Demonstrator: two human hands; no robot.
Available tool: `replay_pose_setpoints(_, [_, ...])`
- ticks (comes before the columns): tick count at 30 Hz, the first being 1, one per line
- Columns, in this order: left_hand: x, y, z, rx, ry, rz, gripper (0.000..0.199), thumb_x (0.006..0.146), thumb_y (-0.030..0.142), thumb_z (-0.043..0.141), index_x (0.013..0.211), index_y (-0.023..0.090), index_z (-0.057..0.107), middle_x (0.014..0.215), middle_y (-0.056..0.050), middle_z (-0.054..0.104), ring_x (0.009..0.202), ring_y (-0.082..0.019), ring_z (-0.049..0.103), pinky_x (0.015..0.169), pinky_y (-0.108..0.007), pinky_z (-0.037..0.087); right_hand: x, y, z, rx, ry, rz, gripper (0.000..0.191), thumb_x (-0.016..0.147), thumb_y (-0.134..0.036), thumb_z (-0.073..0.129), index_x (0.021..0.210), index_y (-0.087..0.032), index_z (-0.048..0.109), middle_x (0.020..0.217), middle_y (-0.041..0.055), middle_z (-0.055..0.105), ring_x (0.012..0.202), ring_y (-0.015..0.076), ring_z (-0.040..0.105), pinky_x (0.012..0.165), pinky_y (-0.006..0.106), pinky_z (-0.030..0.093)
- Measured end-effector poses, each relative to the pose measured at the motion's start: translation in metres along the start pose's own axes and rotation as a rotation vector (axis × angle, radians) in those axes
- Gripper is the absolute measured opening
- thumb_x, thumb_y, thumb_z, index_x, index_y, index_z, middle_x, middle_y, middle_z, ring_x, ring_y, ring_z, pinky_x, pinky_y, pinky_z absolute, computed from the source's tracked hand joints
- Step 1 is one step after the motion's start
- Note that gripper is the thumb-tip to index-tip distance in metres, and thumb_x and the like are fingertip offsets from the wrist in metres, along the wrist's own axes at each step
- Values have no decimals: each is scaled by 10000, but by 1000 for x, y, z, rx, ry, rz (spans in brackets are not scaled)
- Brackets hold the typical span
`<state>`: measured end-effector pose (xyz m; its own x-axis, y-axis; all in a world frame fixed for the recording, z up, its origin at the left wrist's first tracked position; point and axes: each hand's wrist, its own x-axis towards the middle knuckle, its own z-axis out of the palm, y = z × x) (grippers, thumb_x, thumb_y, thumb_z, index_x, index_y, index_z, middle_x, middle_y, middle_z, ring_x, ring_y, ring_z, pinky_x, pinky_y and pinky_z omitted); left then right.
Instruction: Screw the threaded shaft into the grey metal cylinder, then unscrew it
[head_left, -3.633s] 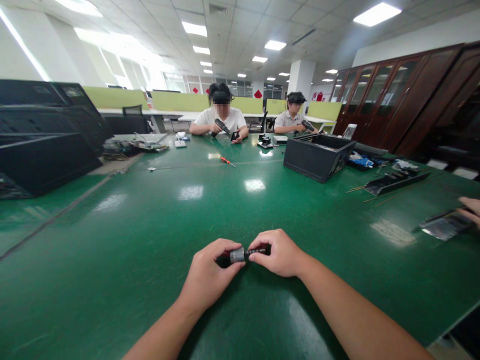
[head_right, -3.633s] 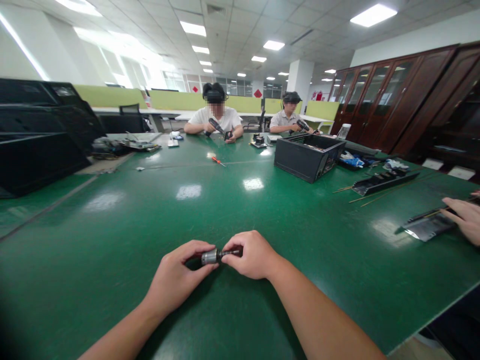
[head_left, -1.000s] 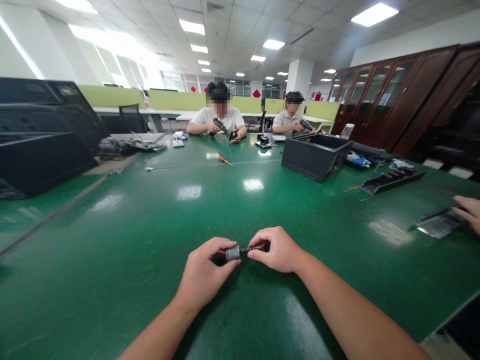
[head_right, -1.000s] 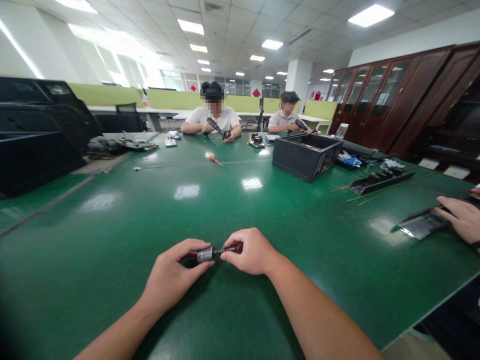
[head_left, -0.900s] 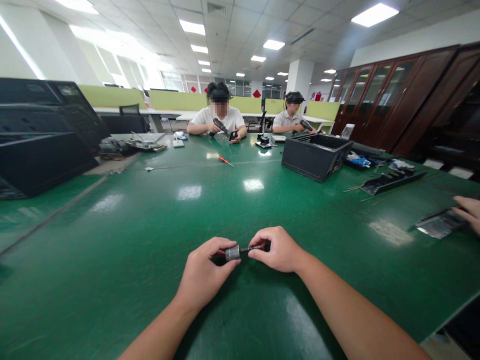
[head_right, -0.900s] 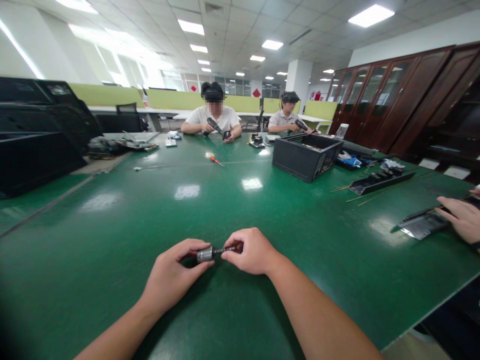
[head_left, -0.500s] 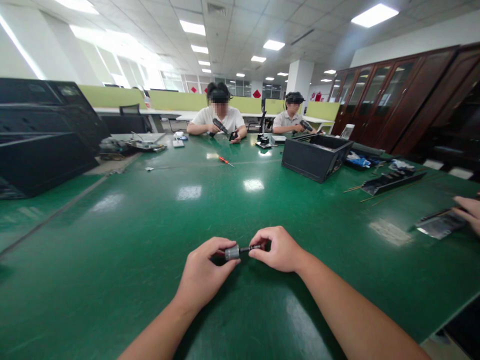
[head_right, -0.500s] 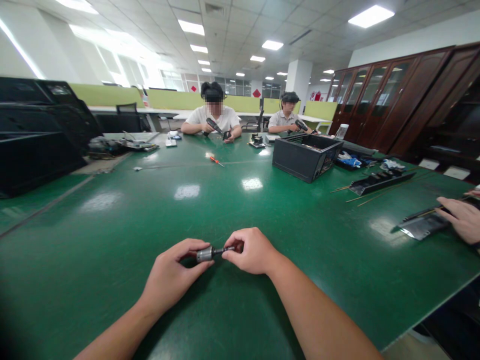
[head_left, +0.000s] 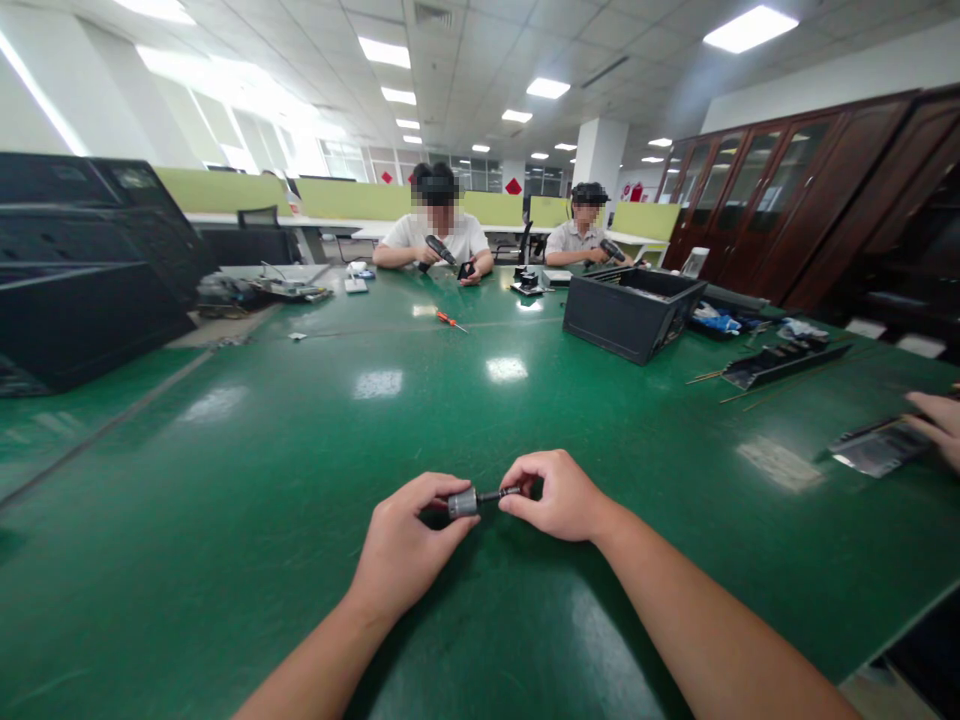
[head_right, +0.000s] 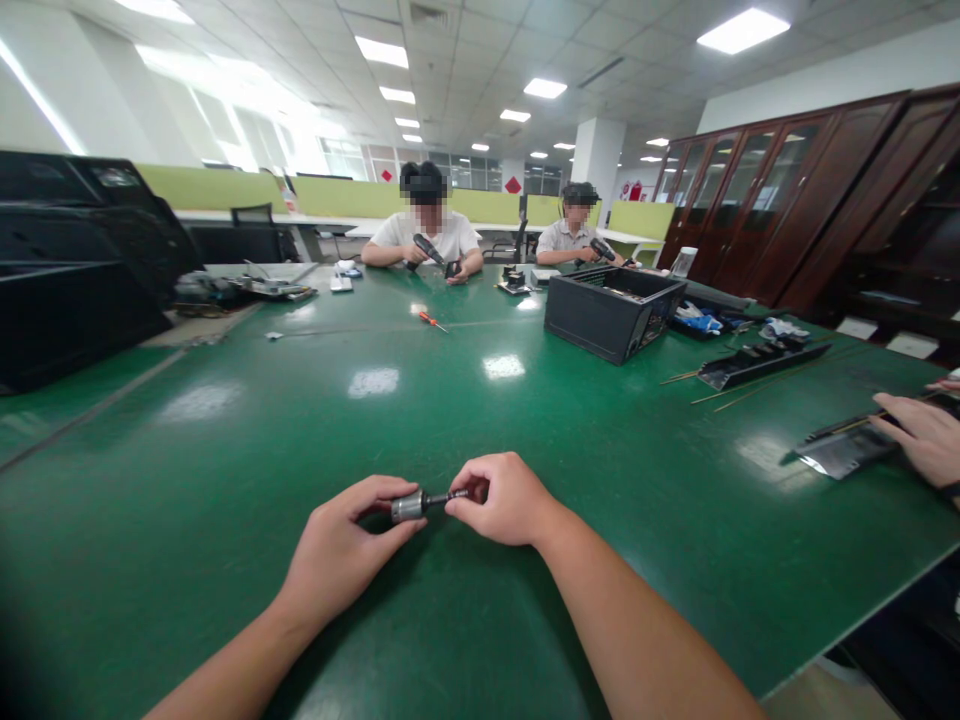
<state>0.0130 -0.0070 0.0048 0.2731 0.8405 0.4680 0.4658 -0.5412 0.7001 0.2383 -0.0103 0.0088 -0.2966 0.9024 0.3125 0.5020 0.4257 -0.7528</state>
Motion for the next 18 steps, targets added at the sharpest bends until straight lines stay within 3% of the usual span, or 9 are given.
replay_pose_setpoints(18, [1,0,0,10,9,-26,234,733,226,746,965,245,724,937,-2,726,794,-167,690,740,-282,578,1,1,-3,18,11,11,69,766,-217,733,811,-165,732,747,24,713,654,140,634,643,241,483])
